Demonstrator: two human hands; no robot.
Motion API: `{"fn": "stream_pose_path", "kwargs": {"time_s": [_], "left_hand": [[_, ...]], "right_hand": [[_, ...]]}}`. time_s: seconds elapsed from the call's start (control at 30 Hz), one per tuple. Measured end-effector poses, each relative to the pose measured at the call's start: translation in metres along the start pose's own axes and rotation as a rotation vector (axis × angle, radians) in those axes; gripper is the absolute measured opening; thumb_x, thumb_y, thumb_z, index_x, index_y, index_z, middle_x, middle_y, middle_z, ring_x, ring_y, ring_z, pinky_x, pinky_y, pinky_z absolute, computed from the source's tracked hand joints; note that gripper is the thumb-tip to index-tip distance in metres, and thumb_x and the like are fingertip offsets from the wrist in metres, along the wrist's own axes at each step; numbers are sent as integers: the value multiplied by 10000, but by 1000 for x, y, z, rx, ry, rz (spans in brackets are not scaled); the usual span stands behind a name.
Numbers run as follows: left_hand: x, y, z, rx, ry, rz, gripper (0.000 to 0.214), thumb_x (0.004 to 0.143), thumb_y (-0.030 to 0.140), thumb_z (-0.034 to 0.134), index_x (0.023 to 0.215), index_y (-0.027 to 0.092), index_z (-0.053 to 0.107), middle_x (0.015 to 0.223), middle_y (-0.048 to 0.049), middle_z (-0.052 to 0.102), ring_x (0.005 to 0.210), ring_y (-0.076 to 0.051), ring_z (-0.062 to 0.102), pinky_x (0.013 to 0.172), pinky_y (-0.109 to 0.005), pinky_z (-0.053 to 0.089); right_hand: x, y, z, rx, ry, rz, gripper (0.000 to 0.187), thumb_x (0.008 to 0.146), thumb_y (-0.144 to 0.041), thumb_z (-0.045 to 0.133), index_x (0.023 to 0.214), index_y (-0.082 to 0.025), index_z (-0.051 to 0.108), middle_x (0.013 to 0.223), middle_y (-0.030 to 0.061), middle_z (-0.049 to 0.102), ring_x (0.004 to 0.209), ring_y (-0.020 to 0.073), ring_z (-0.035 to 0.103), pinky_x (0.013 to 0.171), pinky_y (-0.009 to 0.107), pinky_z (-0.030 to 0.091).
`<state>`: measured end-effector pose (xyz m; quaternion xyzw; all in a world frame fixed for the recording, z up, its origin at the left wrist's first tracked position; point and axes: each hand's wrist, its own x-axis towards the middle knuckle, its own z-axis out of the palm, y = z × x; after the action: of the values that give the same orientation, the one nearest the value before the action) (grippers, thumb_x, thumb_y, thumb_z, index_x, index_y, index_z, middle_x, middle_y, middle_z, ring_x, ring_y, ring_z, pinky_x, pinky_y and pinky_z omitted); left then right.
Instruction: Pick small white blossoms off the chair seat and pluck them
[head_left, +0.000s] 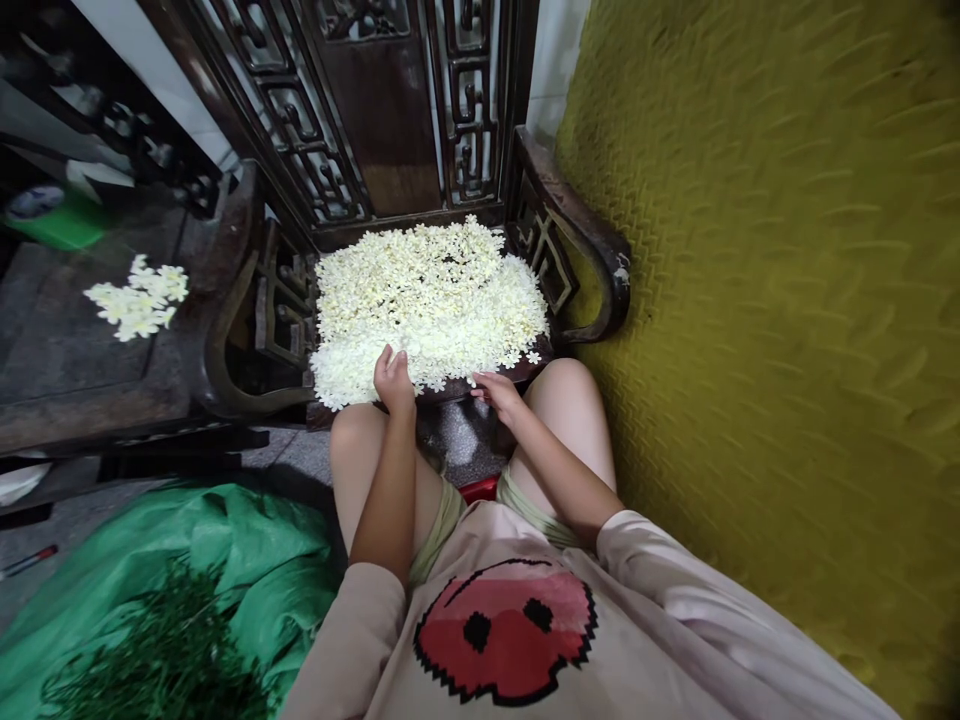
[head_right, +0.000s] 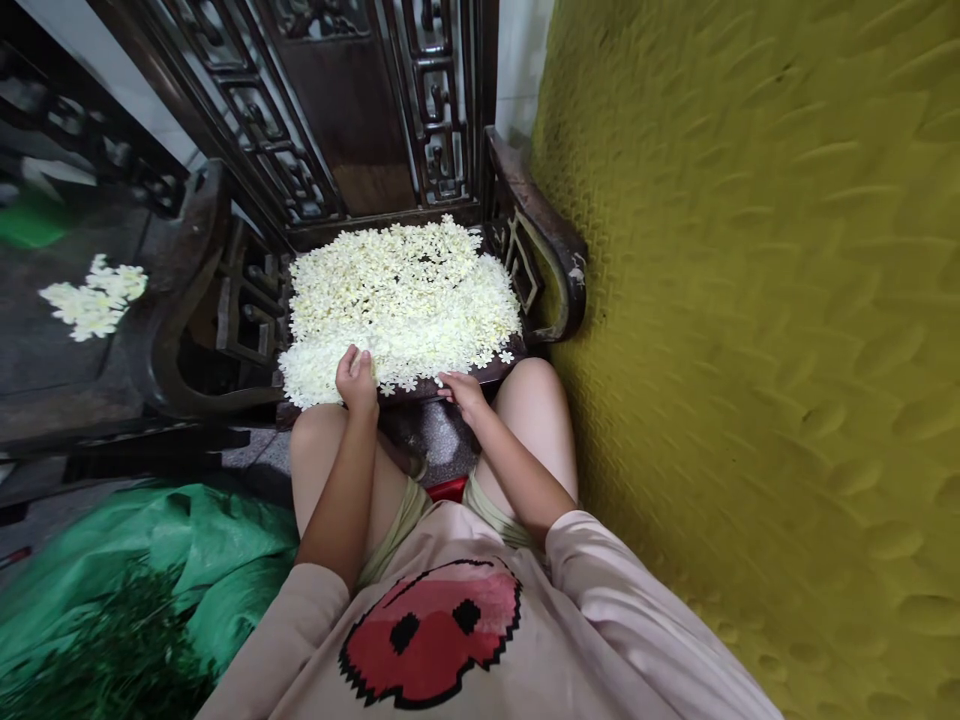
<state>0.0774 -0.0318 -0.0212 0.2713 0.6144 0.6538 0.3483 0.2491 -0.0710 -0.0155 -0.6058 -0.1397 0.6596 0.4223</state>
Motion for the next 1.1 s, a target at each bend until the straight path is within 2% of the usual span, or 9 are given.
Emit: {"fn": "stream_pose_path", "kwargs": {"time_s": [0.07, 0.17, 0.23, 0.33, 0.43, 0.6, 0.93, 1.0, 1.1], "left_hand": [[-7, 2, -3, 49, -19, 30, 384, 705, 268, 630, 1067, 154, 572, 1190, -120, 542, 1042, -182, 551, 891, -283, 432], [-28, 2, -7, 224, -60, 65, 339, 710, 311, 615, 1019, 171, 607, 1125, -98, 566, 974, -177, 566, 856, -294, 442], [-42, 2, -7, 303, -205, 38, 300, 710, 339, 606, 958, 171, 632, 970, -75, 614, 845, -163, 588, 785, -297, 461], [-57, 3, -5, 320, -513, 18, 251, 685, 325, 632, 885, 174, 656, 829, -49, 625, 719, -152, 584, 705, -292, 462], [-65, 5, -1, 327, -638, 92, 175, 662, 269, 656, 820, 199, 682, 811, -41, 623, 709, -155, 575, 709, -294, 447], [-70, 5, 3, 247, -629, 18, 166, 597, 193, 693, 761, 220, 697, 745, -27, 644, 688, -162, 568, 730, -306, 442], [-64, -2, 4, -42, -497, -467, 295, 516, 297, 744, 767, 152, 689, 697, -29, 665, 680, -142, 596, 736, -313, 456], [-64, -3, 4, -33, -475, -467, 273, 528, 287, 733, 758, 149, 687, 692, -28, 663, 668, -134, 595, 730, -305, 456], [-65, -3, 5, 55, -469, -323, 221, 566, 274, 707, 746, 150, 679, 727, -33, 671, 694, -140, 604, 737, -297, 456]], "right_hand": [[1, 2, 1, -30, -16, -8, 137, 684, -210, 673, 761, -156, 573, 711, -5, 620, 513, 69, 584, 409, 152, 354], [1, 4, 3, -63, -39, -19, 132, 678, -226, 676, 737, -153, 583, 708, -3, 623, 515, 69, 580, 411, 153, 339], [0, 4, 5, -83, -57, -29, 142, 673, -248, 680, 741, -154, 598, 716, -2, 632, 528, 69, 581, 430, 154, 341], [-4, 3, 5, -115, -125, -59, 181, 652, -288, 691, 765, -160, 632, 713, -5, 649, 552, 66, 577, 466, 155, 343], [-7, 2, 3, -132, -176, -76, 237, 610, -318, 715, 780, -163, 659, 657, -10, 651, 555, 68, 563, 487, 158, 340], [-6, 3, 0, -131, -199, -108, 293, 565, -377, 736, 756, -162, 680, 618, -5, 651, 543, 70, 538, 494, 171, 335], [-4, 2, 1, -74, -266, -100, 265, 572, -337, 743, 777, -181, 681, 686, -14, 663, 566, 67, 557, 508, 168, 358], [-4, 2, 2, -87, -250, -119, 256, 571, -329, 739, 770, -178, 682, 689, -12, 663, 565, 70, 557, 494, 169, 346], [-5, 1, 4, -110, -200, -138, 249, 570, -324, 729, 764, -175, 681, 694, -11, 662, 561, 73, 553, 494, 175, 342]]}}
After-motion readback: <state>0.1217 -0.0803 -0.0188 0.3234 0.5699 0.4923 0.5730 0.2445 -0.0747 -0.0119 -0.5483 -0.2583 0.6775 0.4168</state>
